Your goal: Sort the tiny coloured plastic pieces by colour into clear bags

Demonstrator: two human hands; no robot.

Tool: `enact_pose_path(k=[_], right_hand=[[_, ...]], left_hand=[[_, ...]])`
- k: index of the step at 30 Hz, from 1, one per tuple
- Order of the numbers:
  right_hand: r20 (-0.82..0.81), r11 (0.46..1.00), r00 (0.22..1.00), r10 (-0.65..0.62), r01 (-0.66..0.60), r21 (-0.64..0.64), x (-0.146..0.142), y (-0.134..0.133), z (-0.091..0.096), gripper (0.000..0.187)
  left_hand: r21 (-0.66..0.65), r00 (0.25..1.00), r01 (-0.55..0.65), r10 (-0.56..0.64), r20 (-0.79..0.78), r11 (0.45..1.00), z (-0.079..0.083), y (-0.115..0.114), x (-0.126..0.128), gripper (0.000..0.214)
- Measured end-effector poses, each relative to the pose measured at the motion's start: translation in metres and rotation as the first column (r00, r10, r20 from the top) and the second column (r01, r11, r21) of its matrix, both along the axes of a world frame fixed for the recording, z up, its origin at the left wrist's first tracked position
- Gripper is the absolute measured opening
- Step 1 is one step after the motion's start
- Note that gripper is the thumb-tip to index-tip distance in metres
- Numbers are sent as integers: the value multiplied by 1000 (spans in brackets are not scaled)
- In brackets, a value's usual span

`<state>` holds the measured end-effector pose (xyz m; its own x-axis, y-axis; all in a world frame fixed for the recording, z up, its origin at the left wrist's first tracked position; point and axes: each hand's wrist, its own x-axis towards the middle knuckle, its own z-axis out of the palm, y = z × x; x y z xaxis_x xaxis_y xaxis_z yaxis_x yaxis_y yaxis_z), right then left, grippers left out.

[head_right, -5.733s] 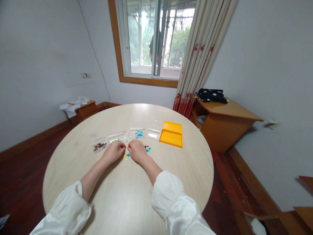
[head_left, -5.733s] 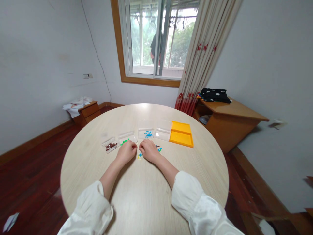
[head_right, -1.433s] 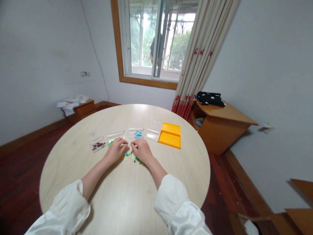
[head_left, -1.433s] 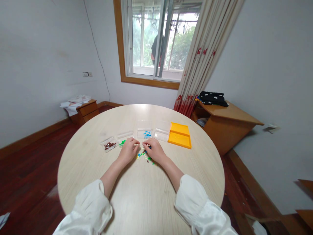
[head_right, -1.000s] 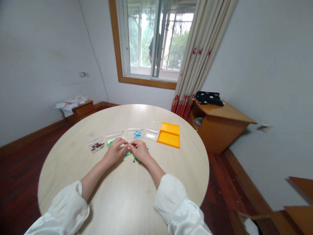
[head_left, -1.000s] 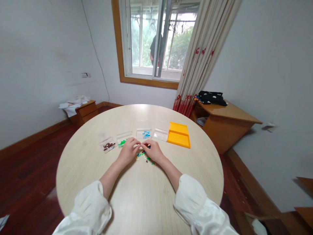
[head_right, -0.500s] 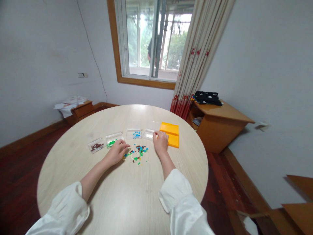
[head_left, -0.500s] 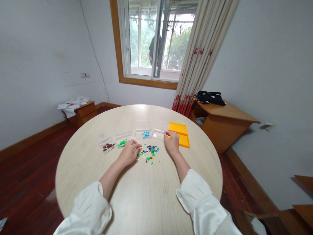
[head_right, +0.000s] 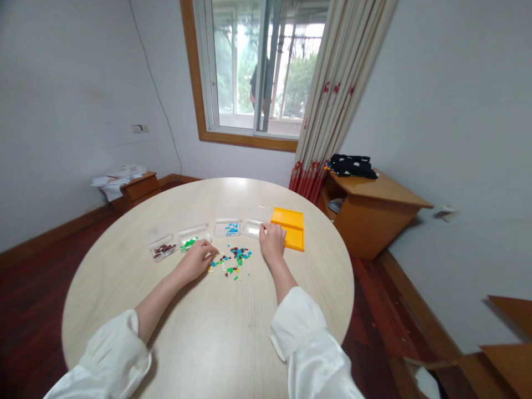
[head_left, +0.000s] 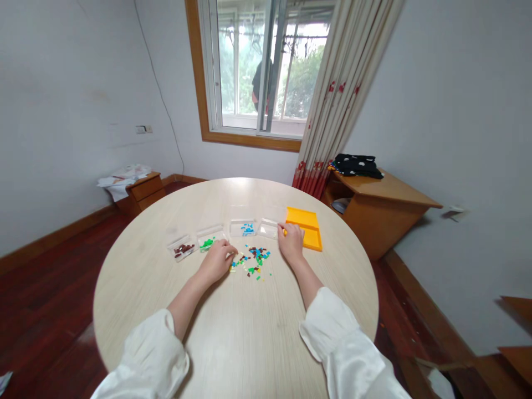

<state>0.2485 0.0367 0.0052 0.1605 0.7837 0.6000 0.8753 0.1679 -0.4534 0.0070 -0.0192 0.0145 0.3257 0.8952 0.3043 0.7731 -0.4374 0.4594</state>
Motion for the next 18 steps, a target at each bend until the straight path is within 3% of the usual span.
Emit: enact_pose_path(k=[10, 18], right_hand=[[-11, 989, 991, 133, -132, 67, -18, -9, 3, 24], [15, 911, 911, 412, -411, -41, -53, -29, 10, 15]], left_hand=[[-13, 998, -46, 45, -35, 999, -2, 1, -1, 17], [13, 996, -72, 73, -46, 997, 1, 1, 0, 11]])
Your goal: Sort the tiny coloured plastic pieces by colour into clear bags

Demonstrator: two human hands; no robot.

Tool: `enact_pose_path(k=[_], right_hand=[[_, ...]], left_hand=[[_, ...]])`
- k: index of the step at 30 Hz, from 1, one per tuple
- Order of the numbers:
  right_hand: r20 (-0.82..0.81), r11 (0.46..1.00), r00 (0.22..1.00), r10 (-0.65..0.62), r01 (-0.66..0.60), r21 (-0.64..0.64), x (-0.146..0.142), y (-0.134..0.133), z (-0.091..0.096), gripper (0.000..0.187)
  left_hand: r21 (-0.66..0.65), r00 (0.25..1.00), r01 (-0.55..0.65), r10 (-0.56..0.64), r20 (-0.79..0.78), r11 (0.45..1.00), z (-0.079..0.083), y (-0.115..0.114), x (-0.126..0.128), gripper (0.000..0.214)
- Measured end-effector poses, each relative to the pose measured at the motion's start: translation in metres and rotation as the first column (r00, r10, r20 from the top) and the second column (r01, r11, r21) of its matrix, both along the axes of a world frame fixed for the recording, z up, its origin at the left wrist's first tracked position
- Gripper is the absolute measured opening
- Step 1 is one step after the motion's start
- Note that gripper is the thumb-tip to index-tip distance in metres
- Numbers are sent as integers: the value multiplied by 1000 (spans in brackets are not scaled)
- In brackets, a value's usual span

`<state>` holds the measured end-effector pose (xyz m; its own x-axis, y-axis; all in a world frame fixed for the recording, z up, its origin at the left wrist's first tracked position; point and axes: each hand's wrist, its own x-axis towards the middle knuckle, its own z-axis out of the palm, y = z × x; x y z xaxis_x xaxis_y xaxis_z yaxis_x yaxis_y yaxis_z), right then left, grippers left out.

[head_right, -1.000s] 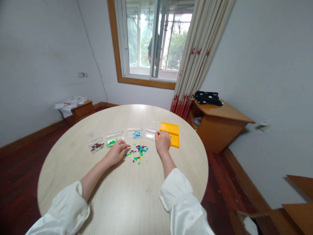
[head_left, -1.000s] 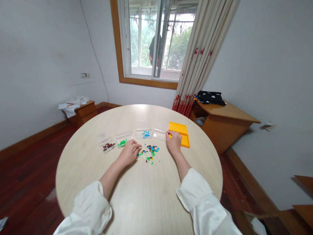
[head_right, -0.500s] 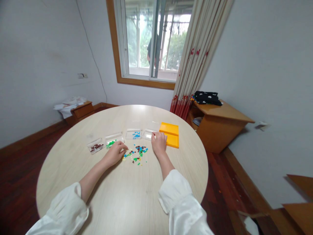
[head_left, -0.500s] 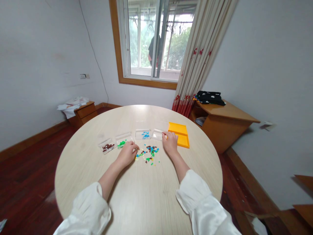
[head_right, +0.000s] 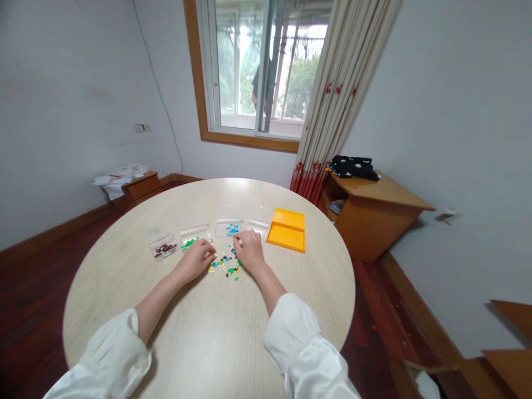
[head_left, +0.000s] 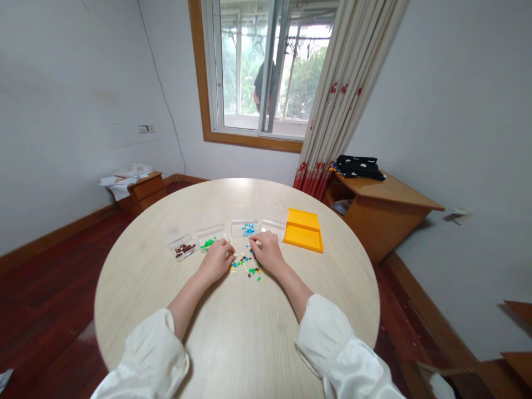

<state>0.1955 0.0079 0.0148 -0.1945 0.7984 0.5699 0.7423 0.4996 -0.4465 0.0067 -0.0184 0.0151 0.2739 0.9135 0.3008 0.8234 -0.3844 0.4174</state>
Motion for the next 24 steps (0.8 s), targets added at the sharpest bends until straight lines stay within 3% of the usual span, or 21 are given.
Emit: enact_pose_path(k=[9, 24], right_hand=[[91, 978, 981, 171, -158, -136, -24, -18, 6, 10], [-43, 955, 982, 182, -187, -228, -24, -16, 2, 13]], left_hand=[[64, 999, 19, -22, 42, 998, -2, 1, 1, 5], [213, 974, 31, -78, 213, 976, 5, -2, 2, 9]])
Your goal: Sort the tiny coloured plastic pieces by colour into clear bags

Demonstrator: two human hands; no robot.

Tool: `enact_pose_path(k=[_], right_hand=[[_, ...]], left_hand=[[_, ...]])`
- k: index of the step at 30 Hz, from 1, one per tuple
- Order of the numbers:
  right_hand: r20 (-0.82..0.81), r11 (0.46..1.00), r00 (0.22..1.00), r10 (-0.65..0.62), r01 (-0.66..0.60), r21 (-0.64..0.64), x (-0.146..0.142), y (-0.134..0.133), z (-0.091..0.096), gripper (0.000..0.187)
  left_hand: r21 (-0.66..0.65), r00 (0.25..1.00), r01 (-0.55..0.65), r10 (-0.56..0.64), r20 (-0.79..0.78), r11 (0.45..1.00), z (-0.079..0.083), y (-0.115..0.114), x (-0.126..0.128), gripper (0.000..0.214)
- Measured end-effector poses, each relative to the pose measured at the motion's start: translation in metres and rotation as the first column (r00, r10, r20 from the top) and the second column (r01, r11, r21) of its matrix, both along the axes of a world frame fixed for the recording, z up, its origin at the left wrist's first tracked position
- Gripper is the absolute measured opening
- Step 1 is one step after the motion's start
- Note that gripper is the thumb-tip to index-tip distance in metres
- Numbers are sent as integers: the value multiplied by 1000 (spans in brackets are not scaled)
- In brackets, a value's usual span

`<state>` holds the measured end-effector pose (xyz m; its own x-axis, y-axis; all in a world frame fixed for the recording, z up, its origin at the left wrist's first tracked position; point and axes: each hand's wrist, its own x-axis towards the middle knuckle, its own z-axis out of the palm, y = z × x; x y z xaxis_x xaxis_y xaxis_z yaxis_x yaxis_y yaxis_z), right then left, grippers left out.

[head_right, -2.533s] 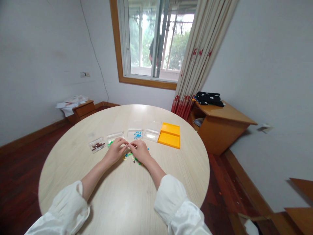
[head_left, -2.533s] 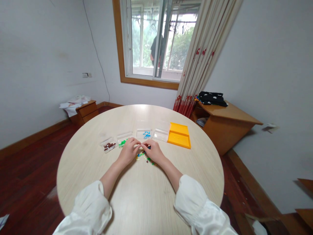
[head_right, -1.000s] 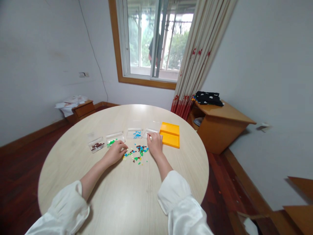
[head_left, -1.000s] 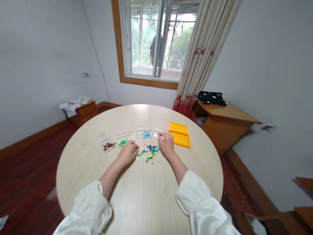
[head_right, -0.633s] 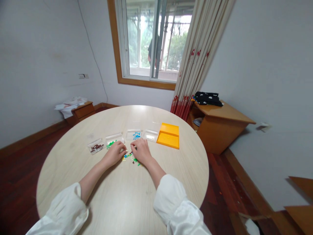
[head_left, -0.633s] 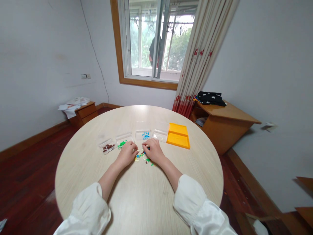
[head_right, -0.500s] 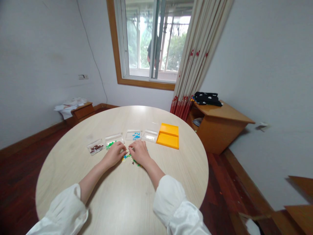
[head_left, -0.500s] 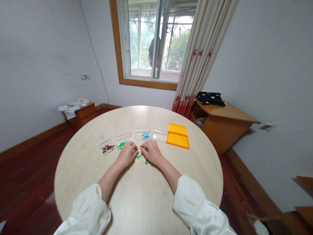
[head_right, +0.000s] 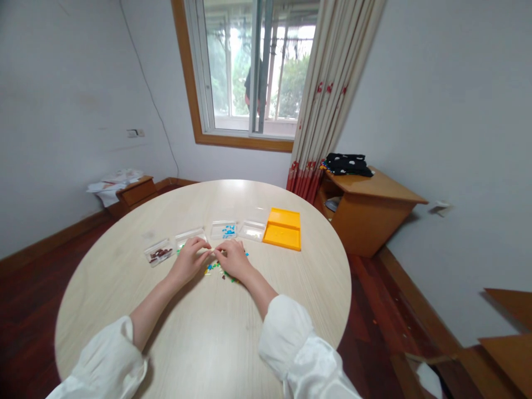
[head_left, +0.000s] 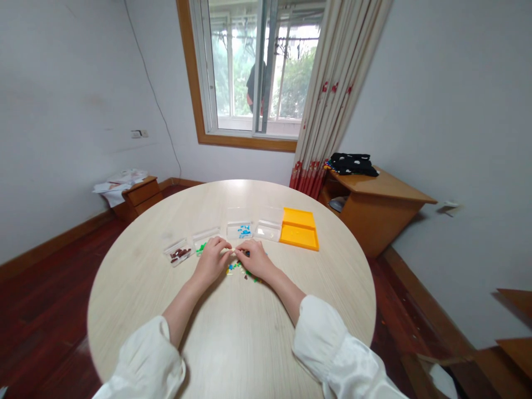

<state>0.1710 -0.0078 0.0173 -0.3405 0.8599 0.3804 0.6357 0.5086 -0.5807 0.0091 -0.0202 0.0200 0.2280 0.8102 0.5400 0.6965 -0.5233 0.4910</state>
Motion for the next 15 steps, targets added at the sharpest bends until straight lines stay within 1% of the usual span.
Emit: enact_pose_path(k=[8, 13, 15], right_hand=[[-120, 1000, 993, -2, 1, -6, -2, 1, 2, 15], [-162, 1000, 987, 1, -1, 1, -2, 2, 1, 15], [-174, 999, 985, -17, 22, 26, 2, 5, 1, 15]], left_hand=[[-38, 1000, 4, -4, -4, 999, 9, -5, 3, 12], [-13, 1000, 2, -2, 0, 1000, 6, -3, 3, 14], [-3, 1000, -27, 27, 12, 1000, 3, -1, 1, 17]])
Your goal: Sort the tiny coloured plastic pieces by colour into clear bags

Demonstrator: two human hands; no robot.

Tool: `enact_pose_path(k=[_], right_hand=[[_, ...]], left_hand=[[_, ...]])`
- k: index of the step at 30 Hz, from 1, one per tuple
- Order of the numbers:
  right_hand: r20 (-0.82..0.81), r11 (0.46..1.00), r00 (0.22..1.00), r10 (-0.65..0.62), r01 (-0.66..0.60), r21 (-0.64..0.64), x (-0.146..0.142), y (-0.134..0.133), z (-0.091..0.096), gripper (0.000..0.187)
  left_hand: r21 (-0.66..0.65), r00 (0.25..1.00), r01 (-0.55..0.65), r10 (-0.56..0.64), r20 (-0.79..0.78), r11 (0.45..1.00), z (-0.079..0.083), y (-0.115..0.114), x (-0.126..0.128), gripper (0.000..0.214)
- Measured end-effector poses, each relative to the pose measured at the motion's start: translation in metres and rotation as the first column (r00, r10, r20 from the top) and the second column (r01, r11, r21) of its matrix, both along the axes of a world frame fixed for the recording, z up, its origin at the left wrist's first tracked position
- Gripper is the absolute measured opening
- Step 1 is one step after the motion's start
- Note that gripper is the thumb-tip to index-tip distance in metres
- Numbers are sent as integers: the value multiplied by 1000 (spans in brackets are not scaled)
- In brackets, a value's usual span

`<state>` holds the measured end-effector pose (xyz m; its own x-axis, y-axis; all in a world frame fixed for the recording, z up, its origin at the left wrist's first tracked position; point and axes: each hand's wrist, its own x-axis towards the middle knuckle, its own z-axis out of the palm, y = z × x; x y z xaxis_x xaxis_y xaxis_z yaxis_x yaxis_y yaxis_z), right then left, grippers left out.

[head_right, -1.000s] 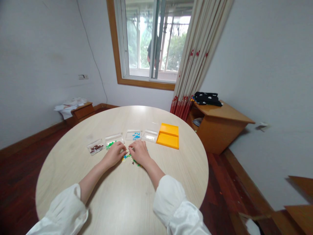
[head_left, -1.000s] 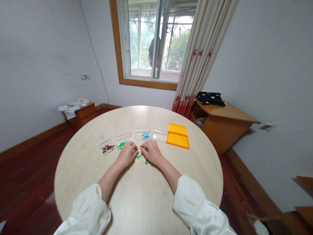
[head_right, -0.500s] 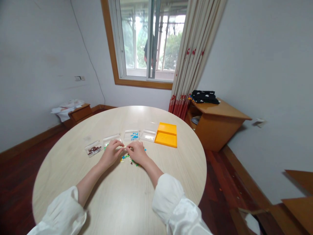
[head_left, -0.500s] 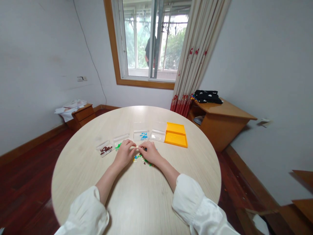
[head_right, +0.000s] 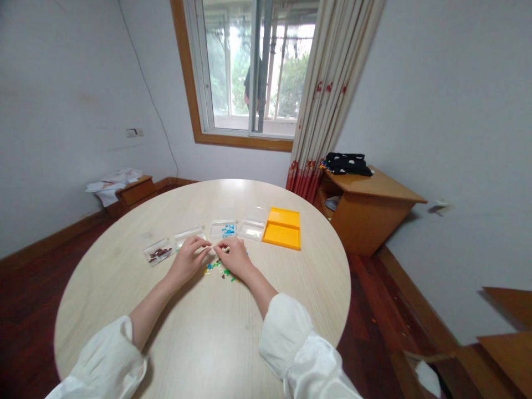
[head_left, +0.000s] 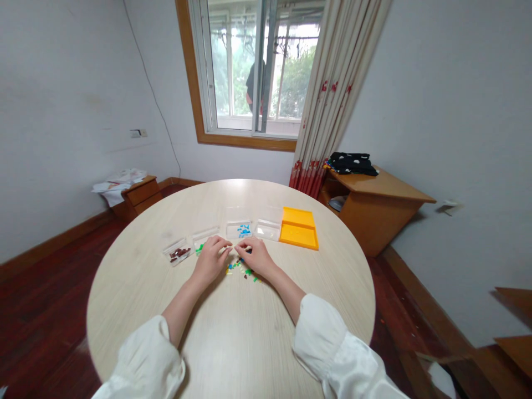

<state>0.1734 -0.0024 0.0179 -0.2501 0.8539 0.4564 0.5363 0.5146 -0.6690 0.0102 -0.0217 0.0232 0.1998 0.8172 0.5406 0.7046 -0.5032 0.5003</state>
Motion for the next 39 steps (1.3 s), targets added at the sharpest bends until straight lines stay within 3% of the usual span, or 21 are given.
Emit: enact_pose_path(k=[3, 7, 15, 18, 23, 39], right_hand=[[-30, 989, 990, -139, 141, 54, 14, 9, 1, 16], [-80, 908, 917, -391, 399, 129, 43, 24, 1, 21], [-3, 760, 772, -635, 626, 178, 83, 38, -9, 30], [23, 745, 754, -657, 644, 174, 86, 40, -12, 30], [17, 772, 782, -623, 611, 178, 83, 40, -12, 30], [31, 803, 815, -579, 563, 195, 75, 37, -11, 28]], left_hand=[[-13, 993, -114, 114, 10, 993, -5, 4, -4, 21], [-48, 970, -240, 238, -47, 970, -9, 7, -10, 25], [-73, 962, -230, 215, -170, 970, -16, 8, -13, 32], [-64, 942, -240, 216, -258, 969, -18, 9, -12, 37], [-72, 913, -250, 211, -350, 965, -17, 8, -11, 38], [-94, 919, -229, 184, -349, 969, -11, 6, -7, 32]])
